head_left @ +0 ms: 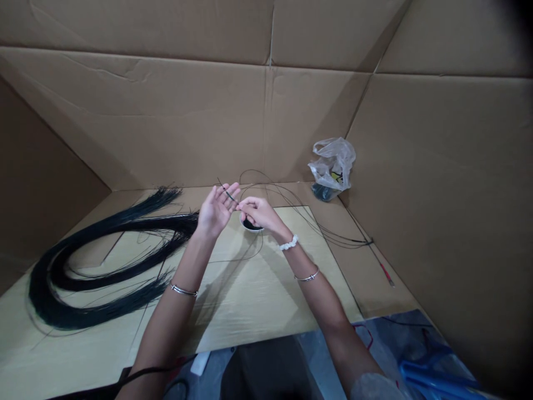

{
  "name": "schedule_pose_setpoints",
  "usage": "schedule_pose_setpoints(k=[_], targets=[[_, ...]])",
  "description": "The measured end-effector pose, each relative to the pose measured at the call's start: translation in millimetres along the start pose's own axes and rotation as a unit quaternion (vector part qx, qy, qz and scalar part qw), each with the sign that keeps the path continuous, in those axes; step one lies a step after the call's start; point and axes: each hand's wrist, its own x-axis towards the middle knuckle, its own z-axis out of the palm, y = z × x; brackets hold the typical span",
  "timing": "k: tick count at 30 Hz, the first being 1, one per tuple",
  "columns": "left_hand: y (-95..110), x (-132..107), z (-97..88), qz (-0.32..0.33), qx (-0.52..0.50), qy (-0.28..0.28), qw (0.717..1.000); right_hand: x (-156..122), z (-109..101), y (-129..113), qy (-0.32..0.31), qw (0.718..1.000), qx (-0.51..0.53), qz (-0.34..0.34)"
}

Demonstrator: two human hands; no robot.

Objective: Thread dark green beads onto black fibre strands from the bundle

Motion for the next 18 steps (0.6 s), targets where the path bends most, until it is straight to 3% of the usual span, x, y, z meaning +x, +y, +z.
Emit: schedule_pose_setpoints(k=[5, 12, 15, 18], targets=[[17, 8, -19.7, 0.029, 0.13, 0.044, 0.99, 6, -2, 7, 0.075, 0.991, -0.094, -0.058], [42, -12, -17.5, 0.199, 0.328, 0.018, 0.923, -3, 6, -1, 0.12, 0.969, -0.194, -0.092], [53, -23, -13.0, 0.267, 0.45, -0.008, 0.852, -10, 6, -9, 0.131, 0.956, -0.232, -0.12], [64, -31, -9.5, 0.349, 0.578, -0.049, 0.736, -15, 6, -18, 0.149, 0.942, -0.266, -0.144]])
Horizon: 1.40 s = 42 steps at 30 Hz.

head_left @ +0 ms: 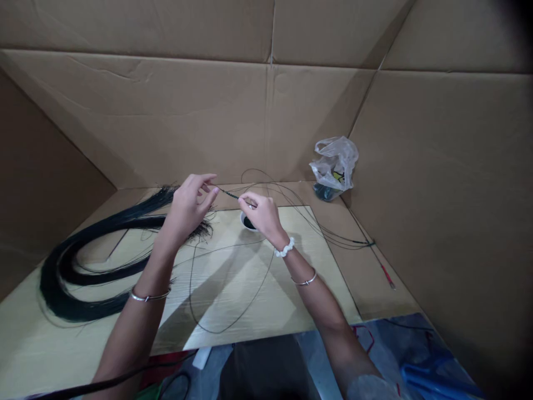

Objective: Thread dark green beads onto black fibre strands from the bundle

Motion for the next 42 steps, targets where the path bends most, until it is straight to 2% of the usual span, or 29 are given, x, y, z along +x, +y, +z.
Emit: schedule_pose_setpoints(k=[3, 7, 14, 27, 30, 33, 35, 42], targets=[[5, -1, -4.5, 0.075, 0.121, -0.013, 0.99, -3, -5, -9, 0.018, 0.999, -0.031, -0.021], [8, -6, -3.4, 0.1, 0.202, 0.019, 0.974, -9, -11, -20, 0.041, 0.998, -0.045, -0.036], [14, -13, -1.9, 0.091, 0.206, 0.088, 0.97, -16, -18, -35, 0.041, 0.998, -0.008, -0.045], [11, -21, 10.1, 0.13, 0.238, 0.121, 0.955, -14, -19, -34, 0.018, 0.991, 0.131, 0.002], [19, -23, 12.8, 0.095, 0.177, 0.141, 0.969, -13, -17, -29, 0.004, 0.987, 0.16, 0.017], [27, -24, 13.5, 0.016, 0.083, 0.141, 0.986, -12, -16, -25, -0.005, 0.984, 0.177, 0.02], [29, -24, 13.4, -0.019, 0.059, 0.139, 0.988, -11, -16, -25, -0.002, 0.986, 0.167, 0.012], [19, -26, 16.0, 0.065, 0.177, 0.177, 0.966, -14, -15, -32, 0.021, 0.993, 0.097, -0.068]])
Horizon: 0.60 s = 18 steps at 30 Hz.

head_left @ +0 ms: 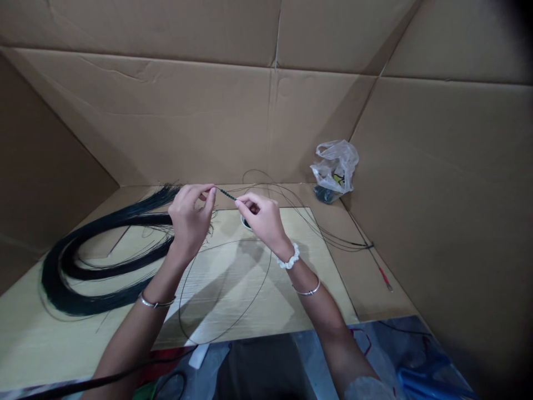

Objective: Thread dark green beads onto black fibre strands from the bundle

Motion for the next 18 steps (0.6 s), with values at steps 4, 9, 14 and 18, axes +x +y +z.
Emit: schedule_pose_setpoints(k=[4, 9, 14, 18], targets=[[-3, -3, 3.9, -0.009, 0.015, 0.023, 1.0, -4, 4, -2, 0.007, 0.997, -0.049, -0.063], [7, -1, 4.9, -0.069, -0.023, 0.059, 0.996, -10, 12, -5, 0.016, 0.98, -0.151, -0.126], [21, 3, 6.3, -0.187, -0.203, 0.073, 0.958, -14, 16, -7, 0.023, 0.96, -0.229, -0.157], [22, 5, 7.0, -0.283, -0.298, 0.04, 0.911, -14, 15, -7, 0.027, 0.953, -0.252, -0.166]])
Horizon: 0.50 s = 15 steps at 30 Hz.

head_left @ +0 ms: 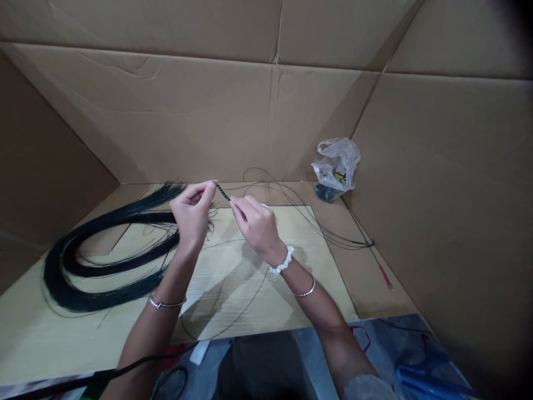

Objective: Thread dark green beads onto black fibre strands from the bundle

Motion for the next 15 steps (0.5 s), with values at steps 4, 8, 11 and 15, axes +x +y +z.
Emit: schedule_pose_setpoints(k=[4, 8, 11, 15], targets=[[-2, 5, -6.6, -0.055, 0.009, -0.041, 0.998, 2, -4, 2, -0.019, 1.0, -0.002, 0.017], [-6, 10, -15.6, -0.074, 0.002, -0.087, 0.993, 4, -8, 5, -0.045, 0.998, -0.007, 0.043], [-7, 12, -19.4, -0.066, 0.012, -0.108, 0.992, 4, -8, 7, -0.05, 0.997, -0.008, 0.05], [-6, 14, -18.3, -0.046, 0.033, -0.101, 0.993, 3, -8, 6, -0.056, 0.997, -0.023, 0.043]])
